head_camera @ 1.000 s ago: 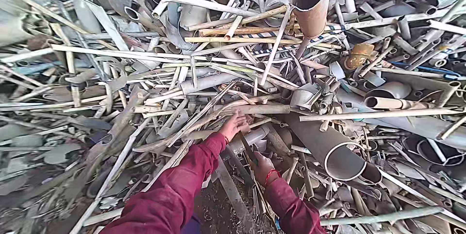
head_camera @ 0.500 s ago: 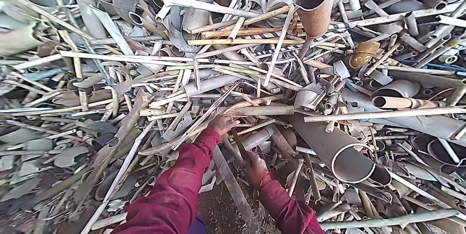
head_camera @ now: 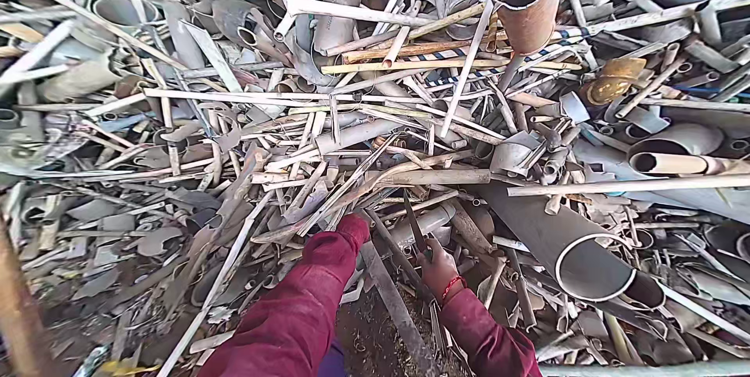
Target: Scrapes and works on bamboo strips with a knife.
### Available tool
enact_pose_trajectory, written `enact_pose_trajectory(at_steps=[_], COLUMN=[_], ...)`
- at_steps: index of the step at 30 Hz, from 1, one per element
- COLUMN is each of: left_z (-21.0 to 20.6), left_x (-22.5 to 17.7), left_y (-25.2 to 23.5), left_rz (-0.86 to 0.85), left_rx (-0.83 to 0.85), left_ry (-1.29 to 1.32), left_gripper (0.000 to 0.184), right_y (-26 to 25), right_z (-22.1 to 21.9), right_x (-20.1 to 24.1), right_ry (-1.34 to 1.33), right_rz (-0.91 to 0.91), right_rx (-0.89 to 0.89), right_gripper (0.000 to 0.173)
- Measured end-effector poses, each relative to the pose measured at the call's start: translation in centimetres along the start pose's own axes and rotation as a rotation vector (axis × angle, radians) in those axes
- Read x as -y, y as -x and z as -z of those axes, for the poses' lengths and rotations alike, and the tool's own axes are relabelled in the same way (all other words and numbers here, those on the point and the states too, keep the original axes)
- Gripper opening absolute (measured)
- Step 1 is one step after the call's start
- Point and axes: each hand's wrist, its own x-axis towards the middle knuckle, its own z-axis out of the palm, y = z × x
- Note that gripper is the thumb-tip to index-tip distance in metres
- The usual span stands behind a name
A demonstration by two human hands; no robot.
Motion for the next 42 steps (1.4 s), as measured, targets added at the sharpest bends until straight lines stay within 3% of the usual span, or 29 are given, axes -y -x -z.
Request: enact_pose_trajectory(at_steps=[4,6,8,10,12,14,17,22,26,31,36,38,40,42], left_z=[10.6,14.1,13.9,11.5,8.2,6.1,4.8,4.7,4.7,4.6,5.7,5.6,4.8,4.2], left_x=[0.3,2.6,3.8,2.8,1.2,-0.6,-1.6,-3.8,-5.1,-3.8,-2.4,-3.0,-3.8,-4.0], left_y=[8.8,12.8,13.1,11.2,8.6,6.6,5.2,6.3,8.2,8.7,9.2,8.5,7.3,7.0], left_rz=[0.007,-0.180,-0.388,-0.574,-0.626,-0.396,-0.225,-0.471,-0.577,-0.800,-0.766,-0.654,-0.632,-0.663], left_rx=[-0.325,-0.639,-0.947,-1.022,-0.898,-0.782,-0.699,-0.651,-0.364,0.024,0.132,0.062,0.097,0.142], left_ry=[0.212,0.482,0.833,1.193,1.574,1.898,2.023,2.105,2.336,2.300,2.182,2.168,2.249,2.346], left_gripper=[0.036,0.024,0.027,0.031,0.029,0.026,0.026,0.034,0.032,0.045,0.091,0.076,0.056,0.048], right_y=[1.1,2.3,3.2,3.3,3.7,4.8,4.6,3.3,3.4,3.6,3.9,4.0,4.0,3.9], right_z=[0.8,1.1,1.3,1.1,1.1,1.9,2.0,3.8,3.5,3.2,3.2,3.3,2.9,2.0], right_x=[0.0,0.1,0.0,-0.6,-0.9,0.2,1.2,1.1,0.7,0.7,1.1,1.2,1.3,1.5], right_ry=[-0.155,-0.268,-0.328,-0.294,-0.139,0.116,0.327,0.298,0.162,0.228,0.287,0.344,0.420,0.466], right_rz=[0.031,0.096,0.192,0.344,0.451,0.339,0.143,-0.058,0.076,0.051,0.043,0.071,0.109,0.102], right_rx=[-0.162,-0.302,-0.436,-0.540,-0.506,-0.245,0.017,-0.117,-0.146,-0.120,-0.125,-0.125,-0.096,-0.056], right_gripper=[0.042,0.041,0.043,0.043,0.042,0.044,0.049,0.051,0.048,0.049,0.050,0.050,0.052,0.055])
